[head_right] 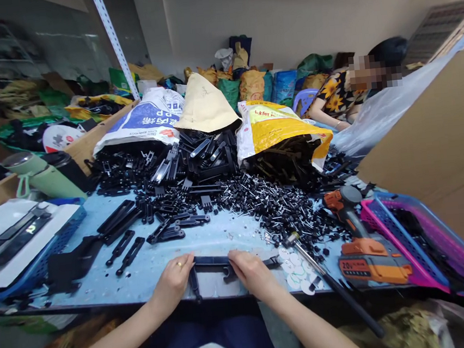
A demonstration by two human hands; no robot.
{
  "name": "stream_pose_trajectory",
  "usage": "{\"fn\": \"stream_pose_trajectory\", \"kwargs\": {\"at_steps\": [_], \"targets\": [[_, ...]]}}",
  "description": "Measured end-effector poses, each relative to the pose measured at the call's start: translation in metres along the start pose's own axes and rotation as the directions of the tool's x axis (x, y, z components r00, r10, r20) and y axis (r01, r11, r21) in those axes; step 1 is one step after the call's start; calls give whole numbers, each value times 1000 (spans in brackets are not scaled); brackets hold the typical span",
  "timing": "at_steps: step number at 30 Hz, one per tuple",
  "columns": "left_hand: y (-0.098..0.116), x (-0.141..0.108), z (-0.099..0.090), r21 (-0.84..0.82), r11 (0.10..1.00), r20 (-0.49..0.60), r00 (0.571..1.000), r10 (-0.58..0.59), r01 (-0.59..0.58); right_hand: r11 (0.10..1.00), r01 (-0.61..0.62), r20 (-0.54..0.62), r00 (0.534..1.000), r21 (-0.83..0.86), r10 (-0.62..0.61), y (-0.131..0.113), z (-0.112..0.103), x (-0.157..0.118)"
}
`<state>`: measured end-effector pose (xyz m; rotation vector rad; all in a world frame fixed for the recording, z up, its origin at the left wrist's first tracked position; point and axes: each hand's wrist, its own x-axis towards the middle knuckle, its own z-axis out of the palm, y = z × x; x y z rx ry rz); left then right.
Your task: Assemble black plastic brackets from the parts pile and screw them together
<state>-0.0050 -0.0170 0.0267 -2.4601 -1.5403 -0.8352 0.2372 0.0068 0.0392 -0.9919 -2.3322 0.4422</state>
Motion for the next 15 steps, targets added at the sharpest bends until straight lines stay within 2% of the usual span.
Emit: {"fn": "stream_pose_trajectory", "kwargs": {"at_steps": [2,5,8,10,12,13,15], "targets": [[-1,-3,-1,52,996,24,998,67,-68,1000,23,-30,999,9,-23,3,1,-3],[-2,-5,-5,106,991,47,996,74,-79,999,17,-52,999,35,-15,11,2,-9],[0,-4,-9,133,981,21,990,137,-139,999,39,20,999,14,-39,20,-1,-15],[4,2,-6,76,956,73,958,277,-282,994,80,113,991,-70,-72,26,-5,-17],[11,12,2,-10,917,161,905,395,-399,975,89,167,984,-202,-55,33,-8,-17],[14,19,7,-38,910,195,890,413,-414,960,77,173,984,-270,-31,38,-9,-16],[19,34,18,-47,931,240,901,362,-361,930,31,143,989,-367,23,44,-12,-12]]}}
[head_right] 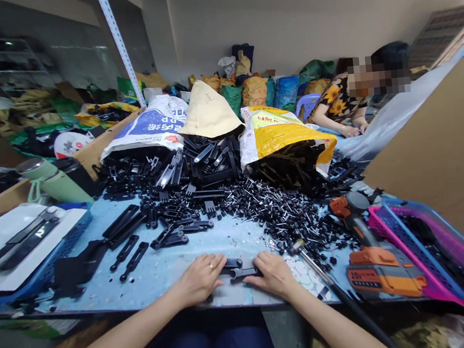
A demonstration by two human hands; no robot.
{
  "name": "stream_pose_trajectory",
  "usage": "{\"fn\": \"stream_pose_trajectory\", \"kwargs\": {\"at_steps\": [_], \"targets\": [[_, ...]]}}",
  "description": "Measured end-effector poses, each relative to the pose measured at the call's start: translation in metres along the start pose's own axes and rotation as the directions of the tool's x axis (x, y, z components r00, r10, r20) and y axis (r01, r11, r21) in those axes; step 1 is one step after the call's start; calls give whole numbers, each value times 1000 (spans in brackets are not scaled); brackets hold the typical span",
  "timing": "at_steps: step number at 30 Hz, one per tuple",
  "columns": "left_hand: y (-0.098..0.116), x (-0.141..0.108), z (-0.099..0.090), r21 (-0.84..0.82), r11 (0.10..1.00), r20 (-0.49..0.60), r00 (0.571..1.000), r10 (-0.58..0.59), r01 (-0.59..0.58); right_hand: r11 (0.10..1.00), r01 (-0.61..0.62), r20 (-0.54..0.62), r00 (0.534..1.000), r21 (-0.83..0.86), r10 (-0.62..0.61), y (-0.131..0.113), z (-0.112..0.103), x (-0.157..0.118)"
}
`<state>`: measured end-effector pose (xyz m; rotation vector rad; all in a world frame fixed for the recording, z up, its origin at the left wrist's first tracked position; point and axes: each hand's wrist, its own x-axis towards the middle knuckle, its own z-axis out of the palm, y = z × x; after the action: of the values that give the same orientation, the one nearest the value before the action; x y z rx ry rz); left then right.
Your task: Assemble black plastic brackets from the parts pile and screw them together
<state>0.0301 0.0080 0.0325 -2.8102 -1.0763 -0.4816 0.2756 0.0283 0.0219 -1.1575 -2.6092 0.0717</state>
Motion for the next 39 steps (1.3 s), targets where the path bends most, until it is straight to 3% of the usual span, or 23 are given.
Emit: {"fn": "stream_pose_trajectory", "kwargs": {"at_steps": [3,5,7,9,11,12,14,15,16,18,20,22,24,28,30,31,32,33,34,35,37,39], "targets": [[0,18,-1,-58,987,-19,988,-153,151,998,3,-34,999,56,-1,1,-12,6],[7,21,-13,-223,956,-89,973,-214,190,959,70,-51,997,275,-58,-10,-29,9],[23,18,-31,-474,866,-169,949,-268,160,809,111,-71,994,577,-86,-29,-44,11],[44,16,-48,-688,717,-222,908,-355,112,576,106,-104,994,811,-36,-54,-46,16],[63,17,-56,-790,610,-315,814,-488,60,405,110,-173,978,908,121,-79,-31,29],[68,18,-57,-808,588,-361,754,-548,40,371,115,-210,951,922,227,-88,-19,38],[69,19,-51,-782,623,-454,663,-596,25,389,86,-260,870,917,419,-100,10,61],[64,19,-46,-737,675,-492,660,-569,33,415,70,-268,856,907,442,-100,22,74],[56,17,-40,-666,744,-520,682,-514,54,451,63,-278,859,890,430,-96,31,87],[34,9,-27,-449,885,-516,772,-371,125,563,96,-316,898,821,307,-78,39,112],[10,1,-13,-205,958,-400,877,-267,198,719,125,-355,918,683,177,-48,35,140],[-11,-4,1,-15,974,-245,944,-221,224,869,81,-331,939,488,99,-18,27,170],[-27,-2,12,89,964,-138,961,-238,252,944,20,-247,967,330,66,6,20,201],[-63,18,11,158,886,-140,898,-418,437,963,40,-171,985,266,6,20,14,242],[-90,21,-6,139,837,-208,842,-497,529,956,40,-191,981,290,17,19,11,241],[-106,19,-18,117,791,-235,791,-565,600,940,25,-204,978,340,48,18,10,234],[-125,14,-30,92,718,-259,713,-651,690,907,-3,-204,974,422,98,18,9,224],[-145,7,-41,81,601,-252,600,-759,795,848,-44,-180,970,528,162,18,8,213],[-166,-1,-52,78,437,-218,443,-870,896,761,-95,-128,965,641,229,19,7,200],[-187,-10,-60,78,339,-208,348,-914,937,655,-152,-54,958,740,283,18,7,186],[-225,-23,-70,72,215,-166,224,-960,974,456,-266,114,936,850,334,15,8,163],[-254,-28,-69,67,132,-100,138,-985,989,340,-350,235,912,873,336,7,8,147]]}}
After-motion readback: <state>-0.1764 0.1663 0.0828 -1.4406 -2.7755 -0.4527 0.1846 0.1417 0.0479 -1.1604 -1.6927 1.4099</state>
